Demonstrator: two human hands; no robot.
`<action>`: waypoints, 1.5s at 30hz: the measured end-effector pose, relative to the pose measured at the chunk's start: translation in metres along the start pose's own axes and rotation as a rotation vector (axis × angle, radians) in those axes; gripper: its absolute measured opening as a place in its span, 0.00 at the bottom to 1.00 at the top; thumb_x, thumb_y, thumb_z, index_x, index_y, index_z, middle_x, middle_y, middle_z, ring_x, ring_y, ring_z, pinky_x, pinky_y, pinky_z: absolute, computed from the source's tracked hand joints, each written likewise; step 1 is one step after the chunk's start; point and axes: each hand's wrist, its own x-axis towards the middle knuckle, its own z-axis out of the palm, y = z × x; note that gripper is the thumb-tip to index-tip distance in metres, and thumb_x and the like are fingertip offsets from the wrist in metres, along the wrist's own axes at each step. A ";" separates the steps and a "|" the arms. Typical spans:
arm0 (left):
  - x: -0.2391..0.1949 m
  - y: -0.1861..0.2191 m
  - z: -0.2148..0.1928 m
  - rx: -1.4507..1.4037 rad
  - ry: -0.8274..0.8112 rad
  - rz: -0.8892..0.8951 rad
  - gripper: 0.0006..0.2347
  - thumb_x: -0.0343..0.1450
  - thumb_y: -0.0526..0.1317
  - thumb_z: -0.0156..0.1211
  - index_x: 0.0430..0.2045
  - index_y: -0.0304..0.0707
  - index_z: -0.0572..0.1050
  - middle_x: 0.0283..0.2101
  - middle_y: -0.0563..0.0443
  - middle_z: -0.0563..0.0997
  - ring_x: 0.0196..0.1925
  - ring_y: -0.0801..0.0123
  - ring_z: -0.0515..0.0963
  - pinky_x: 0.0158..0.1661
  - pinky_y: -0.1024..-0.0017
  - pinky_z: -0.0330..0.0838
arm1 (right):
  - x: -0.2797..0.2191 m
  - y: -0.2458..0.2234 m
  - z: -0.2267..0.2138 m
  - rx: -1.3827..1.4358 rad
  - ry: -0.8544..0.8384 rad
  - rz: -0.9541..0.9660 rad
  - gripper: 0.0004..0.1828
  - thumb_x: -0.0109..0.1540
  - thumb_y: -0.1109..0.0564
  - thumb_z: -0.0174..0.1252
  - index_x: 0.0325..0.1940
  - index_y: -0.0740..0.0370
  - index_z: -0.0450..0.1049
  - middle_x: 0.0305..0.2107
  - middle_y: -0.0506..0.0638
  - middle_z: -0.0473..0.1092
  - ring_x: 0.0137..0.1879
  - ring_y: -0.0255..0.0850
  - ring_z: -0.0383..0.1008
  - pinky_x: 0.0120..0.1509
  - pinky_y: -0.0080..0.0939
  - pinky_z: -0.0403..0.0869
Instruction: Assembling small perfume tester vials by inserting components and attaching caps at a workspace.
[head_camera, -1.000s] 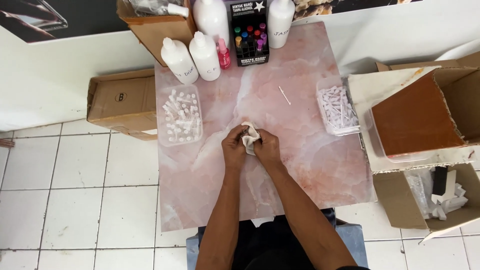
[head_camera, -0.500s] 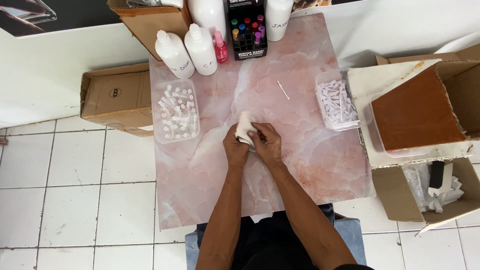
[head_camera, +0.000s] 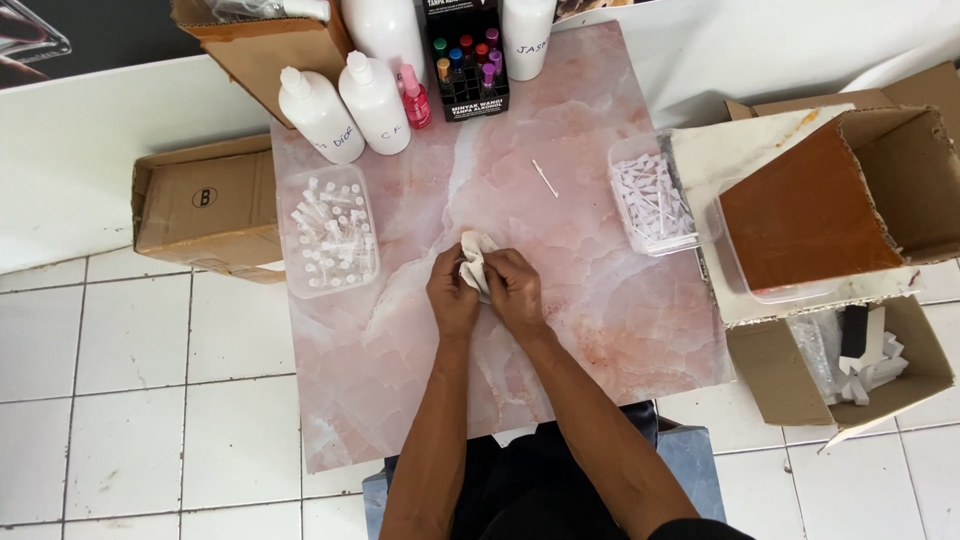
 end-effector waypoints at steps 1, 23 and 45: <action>-0.003 -0.003 0.000 -0.002 -0.001 0.001 0.13 0.70 0.20 0.54 0.45 0.29 0.79 0.39 0.36 0.80 0.45 0.60 0.80 0.50 0.59 0.75 | -0.001 -0.003 -0.001 -0.002 0.002 -0.001 0.09 0.63 0.68 0.62 0.42 0.59 0.85 0.32 0.53 0.78 0.40 0.45 0.80 0.45 0.41 0.77; 0.002 -0.034 -0.012 -0.048 -0.143 -0.233 0.06 0.76 0.30 0.54 0.41 0.34 0.79 0.31 0.44 0.82 0.36 0.69 0.78 0.42 0.67 0.76 | 0.004 -0.003 -0.005 0.045 -0.060 -0.061 0.12 0.66 0.68 0.56 0.52 0.68 0.81 0.30 0.59 0.76 0.38 0.49 0.79 0.45 0.49 0.76; 0.014 -0.026 -0.014 -0.311 -0.069 -0.648 0.09 0.74 0.42 0.63 0.28 0.35 0.82 0.21 0.50 0.79 0.21 0.77 0.76 0.25 0.83 0.70 | 0.002 0.007 -0.010 0.354 -0.063 0.186 0.05 0.59 0.69 0.68 0.39 0.67 0.84 0.32 0.57 0.80 0.40 0.34 0.74 0.48 0.44 0.78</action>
